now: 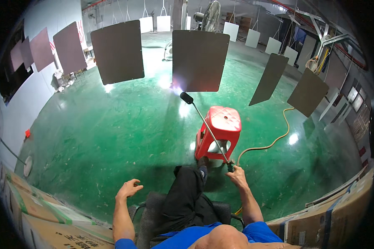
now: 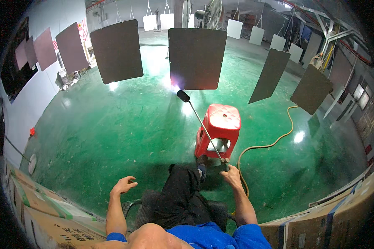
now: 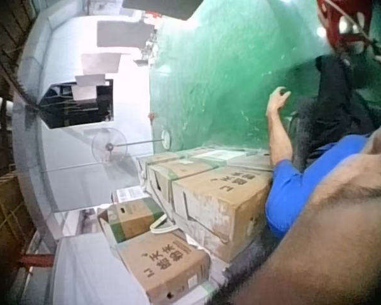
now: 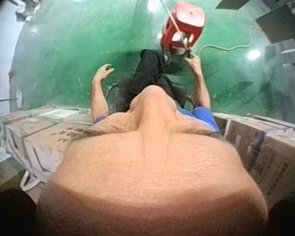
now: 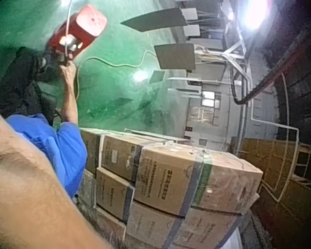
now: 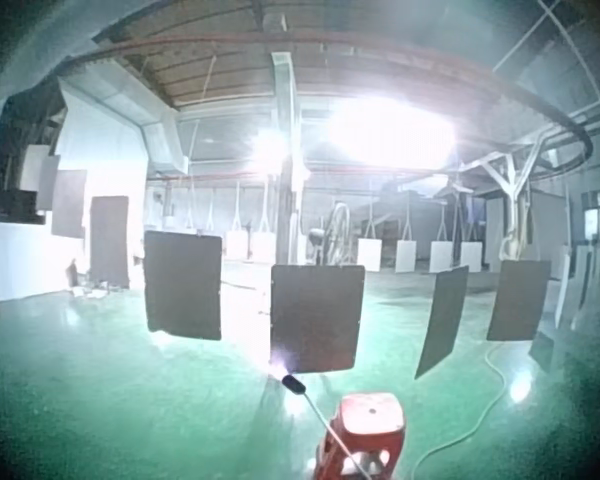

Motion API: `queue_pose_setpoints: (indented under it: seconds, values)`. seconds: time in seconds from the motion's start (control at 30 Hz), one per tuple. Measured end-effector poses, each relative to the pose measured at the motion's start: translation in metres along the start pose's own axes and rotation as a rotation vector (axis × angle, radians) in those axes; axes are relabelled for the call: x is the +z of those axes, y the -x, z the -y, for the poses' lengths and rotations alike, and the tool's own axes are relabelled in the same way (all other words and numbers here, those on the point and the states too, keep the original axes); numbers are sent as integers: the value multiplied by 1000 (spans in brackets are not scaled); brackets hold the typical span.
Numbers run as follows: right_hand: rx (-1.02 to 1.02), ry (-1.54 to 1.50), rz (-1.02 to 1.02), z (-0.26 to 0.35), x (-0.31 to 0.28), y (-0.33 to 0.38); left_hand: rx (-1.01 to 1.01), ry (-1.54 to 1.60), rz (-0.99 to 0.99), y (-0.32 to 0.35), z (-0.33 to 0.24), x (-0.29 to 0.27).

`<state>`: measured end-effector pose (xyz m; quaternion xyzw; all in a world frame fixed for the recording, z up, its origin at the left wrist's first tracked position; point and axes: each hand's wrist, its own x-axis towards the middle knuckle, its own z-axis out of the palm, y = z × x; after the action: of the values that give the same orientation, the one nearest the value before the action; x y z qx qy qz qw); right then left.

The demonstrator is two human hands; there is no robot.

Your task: The person sits on a red stool and uses a handheld blowtorch to heat a rectangular metal sheet suspended from the ceiling. The person holds the torch in their right hand and directs the flame onto the surface of the metal sheet, moving the flame slightly to cover different areas.

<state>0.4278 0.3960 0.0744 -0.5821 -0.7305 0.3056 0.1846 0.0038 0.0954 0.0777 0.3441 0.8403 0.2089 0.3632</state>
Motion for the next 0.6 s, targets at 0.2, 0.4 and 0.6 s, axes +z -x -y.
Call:
queue_pose_setpoints:
  seconds: [0.2, 0.4, 0.6]
  values:
    - [70, -22, -27, -14, -16, 15, -13, 4, 34, 1, -1, -2]
    - [171, -82, -63, -29, -34, 28, -3, -12, 43, -5, 8, -1]
    - [149, -113, -148, -47, -36, 24, -52, 2, 49, 1, -3, -1]
